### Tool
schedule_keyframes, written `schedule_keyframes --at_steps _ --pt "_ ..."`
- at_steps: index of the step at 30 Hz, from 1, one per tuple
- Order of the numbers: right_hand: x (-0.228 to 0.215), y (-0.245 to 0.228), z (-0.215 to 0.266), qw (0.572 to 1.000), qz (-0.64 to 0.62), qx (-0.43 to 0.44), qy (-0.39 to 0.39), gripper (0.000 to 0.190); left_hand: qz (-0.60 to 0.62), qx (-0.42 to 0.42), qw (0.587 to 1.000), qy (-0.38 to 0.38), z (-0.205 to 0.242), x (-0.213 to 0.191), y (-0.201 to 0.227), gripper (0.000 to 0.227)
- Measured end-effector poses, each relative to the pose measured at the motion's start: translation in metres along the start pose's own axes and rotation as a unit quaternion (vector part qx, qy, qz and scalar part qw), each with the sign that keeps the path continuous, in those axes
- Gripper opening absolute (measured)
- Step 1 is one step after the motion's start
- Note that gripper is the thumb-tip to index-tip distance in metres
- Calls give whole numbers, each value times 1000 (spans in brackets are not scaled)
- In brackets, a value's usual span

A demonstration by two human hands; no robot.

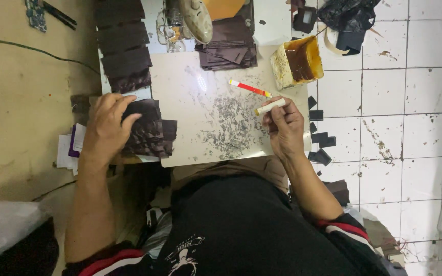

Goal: The person repeatedly picks up small dark rectangular leather pieces from a stack, applies a brown liquid from a container using a white applicator to the edges, and places them into a separate pile. This cycle is performed continuously throughout the clip.

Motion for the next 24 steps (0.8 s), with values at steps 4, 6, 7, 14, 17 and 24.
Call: schedule_keyframes --at_steps 4,6,7,14,17,24 --pt "3 -7 4 1000 21 -20 -2 25 -14 -20 1000 -4 -5 -22 35 17" --pt "4 -11 7 997 62 -52 -17 27 115 4 993 6 -24 -53 82 11" --pt "0 -10 6 997 65 -47 -18 27 117 0 993 4 -33 -46 94 11" --pt "-9 -21 22 967 218 -118 -55 26 319 40 946 39 -86 74 148 8" --pt "-7 -24 30 936 318 -139 -52 22 183 67 977 92 -85 109 159 12" --pt "2 -6 29 884 427 -172 -85 18 57 115 977 170 -43 116 219 35"
Point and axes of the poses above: each hand's wrist, its own z-axis away from the middle knuckle, its own x-axis out of the palm, y = z × x, the point moved 3 cm from there along -z, towards the middle knuckle, and after that the axes turned 9 degrees about x, right-handed, at the moved point
